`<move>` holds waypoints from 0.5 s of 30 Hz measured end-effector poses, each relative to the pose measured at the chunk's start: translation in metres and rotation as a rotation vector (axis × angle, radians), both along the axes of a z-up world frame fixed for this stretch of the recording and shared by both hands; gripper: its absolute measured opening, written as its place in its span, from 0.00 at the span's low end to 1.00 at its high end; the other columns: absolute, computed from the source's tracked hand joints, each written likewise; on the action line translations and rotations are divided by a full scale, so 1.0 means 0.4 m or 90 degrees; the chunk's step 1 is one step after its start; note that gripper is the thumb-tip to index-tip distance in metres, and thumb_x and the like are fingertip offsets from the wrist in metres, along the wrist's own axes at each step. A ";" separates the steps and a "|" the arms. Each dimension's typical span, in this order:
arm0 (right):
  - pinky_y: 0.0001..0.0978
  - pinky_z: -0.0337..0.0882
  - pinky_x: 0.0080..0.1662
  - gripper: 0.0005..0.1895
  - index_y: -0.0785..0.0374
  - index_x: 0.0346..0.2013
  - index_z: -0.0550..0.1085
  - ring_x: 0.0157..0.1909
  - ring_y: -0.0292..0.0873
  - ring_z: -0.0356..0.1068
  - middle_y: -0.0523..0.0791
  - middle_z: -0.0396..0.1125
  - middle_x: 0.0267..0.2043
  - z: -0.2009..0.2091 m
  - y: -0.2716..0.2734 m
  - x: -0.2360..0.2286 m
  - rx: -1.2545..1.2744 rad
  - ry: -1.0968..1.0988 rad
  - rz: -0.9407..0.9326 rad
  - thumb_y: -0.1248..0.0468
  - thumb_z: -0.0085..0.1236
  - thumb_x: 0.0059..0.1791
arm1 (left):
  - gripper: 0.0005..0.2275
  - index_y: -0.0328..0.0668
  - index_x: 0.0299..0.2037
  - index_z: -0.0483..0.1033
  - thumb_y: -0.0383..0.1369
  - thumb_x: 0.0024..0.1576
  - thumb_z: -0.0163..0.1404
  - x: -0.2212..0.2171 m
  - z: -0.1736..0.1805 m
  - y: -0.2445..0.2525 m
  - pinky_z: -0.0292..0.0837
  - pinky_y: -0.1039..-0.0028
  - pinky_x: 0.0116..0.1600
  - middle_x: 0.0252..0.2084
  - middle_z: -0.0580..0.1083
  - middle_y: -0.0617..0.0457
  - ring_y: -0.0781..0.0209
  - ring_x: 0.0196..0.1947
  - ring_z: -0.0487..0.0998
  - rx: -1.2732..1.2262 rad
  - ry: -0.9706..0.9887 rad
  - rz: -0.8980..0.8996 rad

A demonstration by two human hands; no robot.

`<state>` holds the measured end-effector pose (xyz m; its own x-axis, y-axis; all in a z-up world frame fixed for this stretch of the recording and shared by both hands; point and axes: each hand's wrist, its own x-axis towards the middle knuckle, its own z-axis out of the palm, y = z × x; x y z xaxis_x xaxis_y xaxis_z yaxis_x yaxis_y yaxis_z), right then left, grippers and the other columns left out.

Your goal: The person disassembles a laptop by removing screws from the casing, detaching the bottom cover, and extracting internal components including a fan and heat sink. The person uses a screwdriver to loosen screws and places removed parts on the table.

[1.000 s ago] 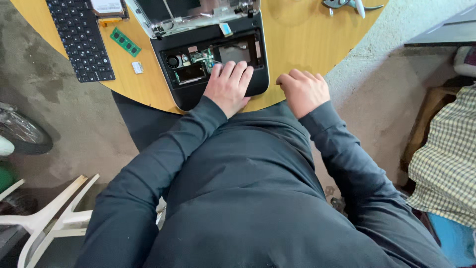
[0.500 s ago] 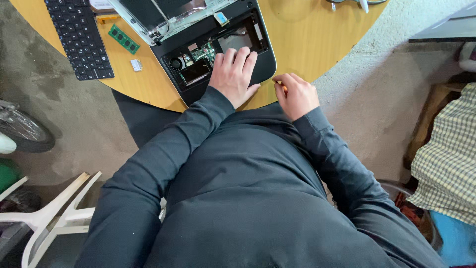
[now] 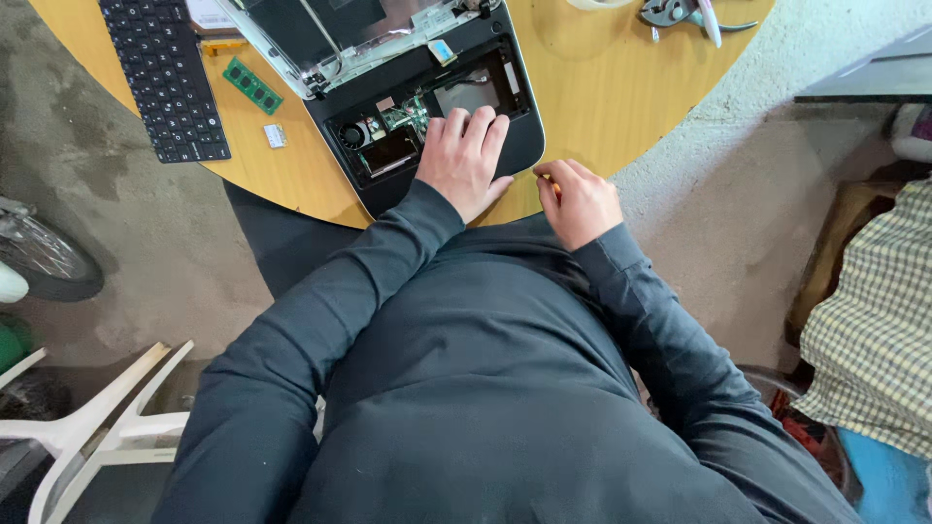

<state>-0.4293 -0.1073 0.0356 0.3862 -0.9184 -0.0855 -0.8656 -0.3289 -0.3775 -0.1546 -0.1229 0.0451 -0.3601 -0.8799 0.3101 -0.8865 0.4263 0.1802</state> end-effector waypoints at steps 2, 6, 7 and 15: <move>0.54 0.88 0.46 0.05 0.35 0.54 0.84 0.42 0.53 0.86 0.36 0.76 0.40 -0.005 0.001 0.001 0.003 0.000 0.003 0.51 0.68 0.63 | 0.45 0.43 0.68 0.78 0.56 0.42 0.82 -0.001 -0.004 0.001 0.75 0.55 0.52 0.57 0.72 0.49 0.47 0.53 0.76 -0.001 0.001 0.002; 0.54 0.88 0.46 0.04 0.35 0.53 0.85 0.42 0.54 0.86 0.37 0.77 0.39 -0.013 -0.006 0.003 0.015 -0.003 0.005 0.51 0.67 0.63 | 0.47 0.42 0.68 0.77 0.55 0.39 0.82 -0.001 0.000 -0.003 0.74 0.55 0.51 0.57 0.71 0.49 0.47 0.52 0.75 -0.006 0.008 0.002; 0.54 0.88 0.46 0.04 0.36 0.52 0.84 0.43 0.54 0.86 0.37 0.77 0.39 -0.012 -0.008 0.003 0.024 -0.008 0.004 0.51 0.67 0.63 | 0.47 0.42 0.67 0.78 0.55 0.39 0.83 -0.001 0.007 -0.004 0.73 0.56 0.51 0.57 0.71 0.49 0.47 0.52 0.75 -0.005 0.016 0.001; 0.58 0.88 0.45 0.05 0.47 0.46 0.84 0.40 0.59 0.87 0.42 0.78 0.36 -0.028 -0.045 0.023 0.030 0.074 0.034 0.53 0.65 0.61 | 0.46 0.41 0.67 0.77 0.53 0.39 0.83 -0.003 -0.002 -0.006 0.73 0.56 0.51 0.57 0.70 0.48 0.47 0.52 0.74 0.014 0.023 -0.007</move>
<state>-0.4202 -0.1253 0.0243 0.4196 -0.8907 -0.1750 -0.8860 -0.3600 -0.2924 -0.1557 -0.1254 0.0442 -0.3583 -0.8828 0.3036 -0.8747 0.4312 0.2214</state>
